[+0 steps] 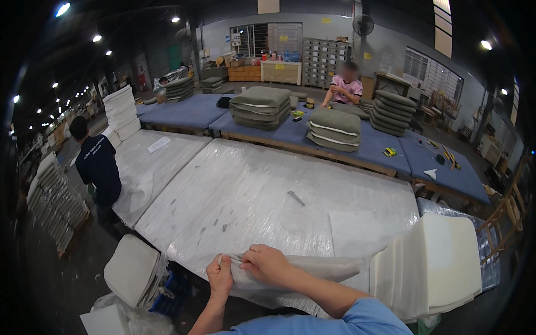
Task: The person wraps rectangular foam pieces in white fabric by hand. The person folds the fabric around each foam piece, tucks the edges, and places the wrapped items on a nearby stack. Other workers are visible in the background.
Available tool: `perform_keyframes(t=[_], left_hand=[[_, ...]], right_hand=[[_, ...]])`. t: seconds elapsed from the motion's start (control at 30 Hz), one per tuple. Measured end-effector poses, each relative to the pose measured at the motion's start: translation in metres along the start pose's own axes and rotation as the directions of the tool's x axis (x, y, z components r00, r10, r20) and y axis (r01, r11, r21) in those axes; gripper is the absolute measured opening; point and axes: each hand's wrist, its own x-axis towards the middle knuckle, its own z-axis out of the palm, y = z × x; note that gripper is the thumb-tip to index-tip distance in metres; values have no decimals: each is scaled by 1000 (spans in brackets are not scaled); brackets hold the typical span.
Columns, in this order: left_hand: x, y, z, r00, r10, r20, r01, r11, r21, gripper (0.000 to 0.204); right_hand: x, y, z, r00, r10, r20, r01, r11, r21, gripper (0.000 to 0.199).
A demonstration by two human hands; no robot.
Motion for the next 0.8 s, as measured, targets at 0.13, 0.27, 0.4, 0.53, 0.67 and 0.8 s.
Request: perform_keyframes(t=[0.13,0.27,0.4,0.53,0.67,0.8], left_hand=[[2,0,-12,992,50,120,-48,999,-19,33],[-6,-7,-15,975,207,83,-205,978,-34,52],[-12,-20,-26,981,112,157,-98,991,-96,55],[-18,-27,-38,966,11,257,20,993,-115,43],[-23,-34,-48,978,0,207,37,984,-175,33],[-21,-19,-36,992,83,93,-75,993,-90,26]], right_hand=[[-2,-3,-3,998,1,-56,10,979,205,15],[-13,0,6,993,-74,-89,93,969,229,13],[-15,-9,9,998,-51,-48,62,964,260,17],[-10,-18,-1,1000,18,19,-21,986,167,21],[-3,-18,11,995,-76,60,72,996,55,20],[3,-21,20,995,-71,71,64,992,105,17]])
